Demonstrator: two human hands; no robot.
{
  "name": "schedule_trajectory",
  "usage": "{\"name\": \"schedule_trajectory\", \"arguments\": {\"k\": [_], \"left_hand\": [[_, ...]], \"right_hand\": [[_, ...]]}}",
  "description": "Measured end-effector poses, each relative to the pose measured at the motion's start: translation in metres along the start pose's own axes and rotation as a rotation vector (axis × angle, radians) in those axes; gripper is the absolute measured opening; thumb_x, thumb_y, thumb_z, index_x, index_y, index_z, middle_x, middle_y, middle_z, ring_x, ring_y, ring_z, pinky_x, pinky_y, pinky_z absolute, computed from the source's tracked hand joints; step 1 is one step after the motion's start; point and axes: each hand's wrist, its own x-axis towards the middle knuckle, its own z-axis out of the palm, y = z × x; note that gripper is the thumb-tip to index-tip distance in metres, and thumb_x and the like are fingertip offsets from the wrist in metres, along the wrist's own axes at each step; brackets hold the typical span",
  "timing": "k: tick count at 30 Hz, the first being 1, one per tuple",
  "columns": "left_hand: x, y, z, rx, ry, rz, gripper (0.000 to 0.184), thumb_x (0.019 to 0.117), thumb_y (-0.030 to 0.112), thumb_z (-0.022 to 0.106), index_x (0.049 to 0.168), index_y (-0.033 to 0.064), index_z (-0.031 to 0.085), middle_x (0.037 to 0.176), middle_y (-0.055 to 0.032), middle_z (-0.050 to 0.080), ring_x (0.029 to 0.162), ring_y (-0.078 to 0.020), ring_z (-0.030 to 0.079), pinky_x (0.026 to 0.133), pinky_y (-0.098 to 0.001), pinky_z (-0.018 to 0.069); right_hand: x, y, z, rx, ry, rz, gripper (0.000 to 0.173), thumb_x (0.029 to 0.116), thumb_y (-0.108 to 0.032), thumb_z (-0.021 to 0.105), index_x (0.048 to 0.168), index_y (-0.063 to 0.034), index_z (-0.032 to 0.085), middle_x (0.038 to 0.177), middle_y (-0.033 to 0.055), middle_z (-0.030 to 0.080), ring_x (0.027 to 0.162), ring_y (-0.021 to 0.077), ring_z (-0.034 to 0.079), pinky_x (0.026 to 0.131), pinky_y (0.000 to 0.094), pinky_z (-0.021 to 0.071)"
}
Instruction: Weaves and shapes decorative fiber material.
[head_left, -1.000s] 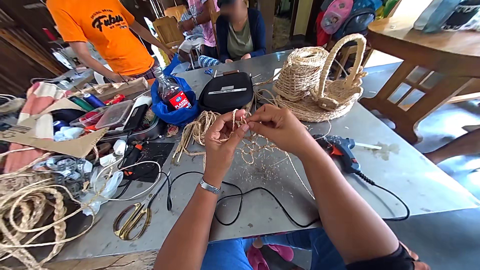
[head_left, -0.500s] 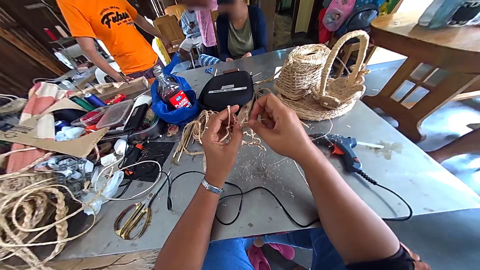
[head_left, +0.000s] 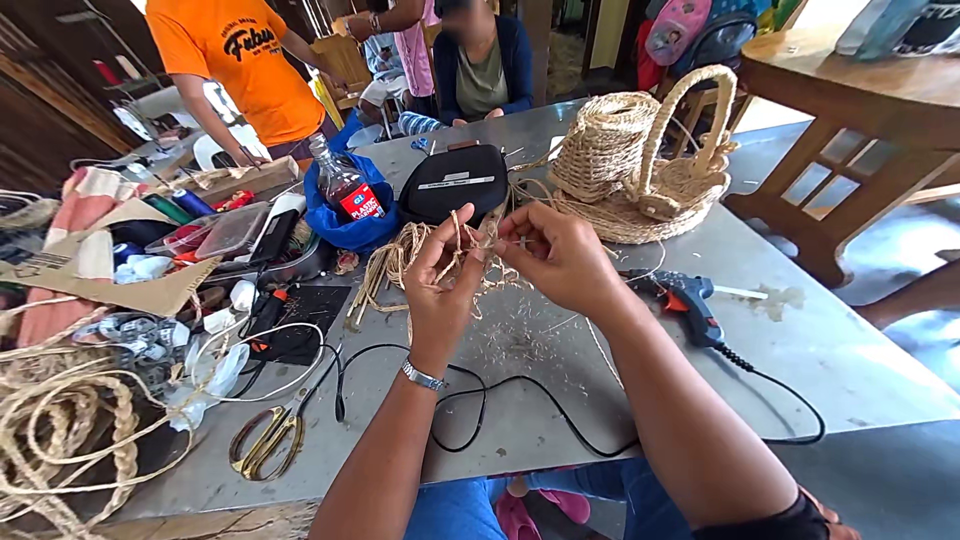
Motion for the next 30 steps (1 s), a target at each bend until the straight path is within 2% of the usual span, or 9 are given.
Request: {"name": "schedule_trajectory", "arguments": {"k": [3,10,12,15,20,24,26,28,30], "left_hand": [[-0.001,0.001,0.003,-0.009,0.014,-0.017,0.038,0.0987,0.006,0.065,0.136,0.0011,0.060,0.118,-0.0070,0.067,0.102,-0.0153,0.066,0.090,-0.0319,0.0567],[-0.004,0.003,0.005,-0.017,0.023,-0.033,0.037,0.0982,0.002,0.062,0.135,0.0021,0.061,0.123,-0.0069,0.066,0.097,-0.0125,0.067,0.085,-0.0285,0.0583],[-0.003,0.004,0.005,-0.061,0.012,-0.036,0.038,0.0972,0.000,0.063,0.135,0.0019,0.061,0.123,-0.0072,0.066,0.097,-0.0127,0.067,0.085,-0.0285,0.0586],[-0.001,0.007,0.003,-0.108,0.017,-0.066,0.040,0.0966,0.000,0.064,0.136,0.0027,0.061,0.122,-0.0065,0.067,0.096,-0.0120,0.066,0.083,-0.0271,0.0578],[0.002,0.010,-0.001,-0.123,-0.017,-0.076,0.045,0.0957,-0.002,0.064,0.140,0.0030,0.060,0.125,-0.0062,0.066,0.095,-0.0103,0.066,0.082,-0.0253,0.0570],[0.004,0.010,-0.005,-0.116,-0.004,-0.135,0.049,0.0952,-0.001,0.066,0.143,0.0067,0.058,0.117,-0.0044,0.067,0.091,-0.0098,0.066,0.079,-0.0247,0.0579],[0.004,0.007,-0.008,-0.173,-0.010,-0.173,0.049,0.0964,0.000,0.064,0.145,0.0069,0.057,0.112,-0.0056,0.067,0.089,-0.0124,0.066,0.078,-0.0271,0.0585],[0.006,0.005,-0.011,-0.296,-0.048,-0.247,0.045,0.1024,0.006,0.057,0.147,0.0081,0.054,0.118,-0.0075,0.065,0.090,-0.0138,0.066,0.078,-0.0277,0.0579],[0.007,0.004,-0.012,-0.405,-0.068,-0.332,0.040,0.1063,0.014,0.048,0.146,0.0099,0.055,0.132,-0.0070,0.062,0.096,-0.0140,0.067,0.080,-0.0293,0.0591]], "right_hand": [[-0.001,0.003,0.002,-0.071,0.033,-0.082,0.014,0.0968,-0.019,0.066,0.094,-0.0067,0.073,0.087,0.0030,0.065,0.073,0.0071,0.058,0.063,0.0213,0.0489],[-0.003,-0.006,0.007,-0.027,0.064,-0.061,0.019,0.0980,-0.018,0.060,0.084,-0.0064,0.066,0.081,0.0029,0.059,0.067,0.0067,0.055,0.056,0.0196,0.0456],[-0.002,-0.005,0.010,0.030,0.091,-0.015,0.026,0.1002,-0.023,0.062,0.078,-0.0080,0.062,0.076,0.0009,0.055,0.064,0.0054,0.051,0.055,0.0195,0.0415],[-0.002,-0.007,0.010,0.151,0.081,0.089,0.031,0.1012,-0.024,0.061,0.073,-0.0119,0.055,0.066,-0.0018,0.047,0.053,0.0052,0.041,0.048,0.0207,0.0311],[-0.003,-0.011,0.006,0.215,0.078,0.104,0.030,0.0996,-0.019,0.059,0.070,-0.0130,0.053,0.061,-0.0027,0.044,0.048,0.0048,0.037,0.044,0.0199,0.0272],[-0.003,-0.010,0.008,0.210,0.086,0.054,0.029,0.0994,-0.017,0.058,0.071,-0.0119,0.052,0.064,-0.0019,0.045,0.051,0.0047,0.038,0.046,0.0198,0.0278],[-0.003,-0.009,0.007,0.263,0.058,0.104,0.031,0.1013,-0.019,0.058,0.072,-0.0120,0.053,0.059,-0.0016,0.043,0.047,0.0058,0.036,0.043,0.0204,0.0268],[-0.001,-0.005,0.006,0.331,0.051,0.176,0.033,0.1032,-0.022,0.057,0.072,-0.0124,0.052,0.056,-0.0023,0.039,0.045,0.0059,0.035,0.043,0.0206,0.0270],[0.005,0.003,0.004,0.327,0.102,0.198,0.033,0.1036,-0.025,0.056,0.073,-0.0138,0.053,0.059,-0.0059,0.040,0.050,0.0034,0.038,0.048,0.0203,0.0306]]}}
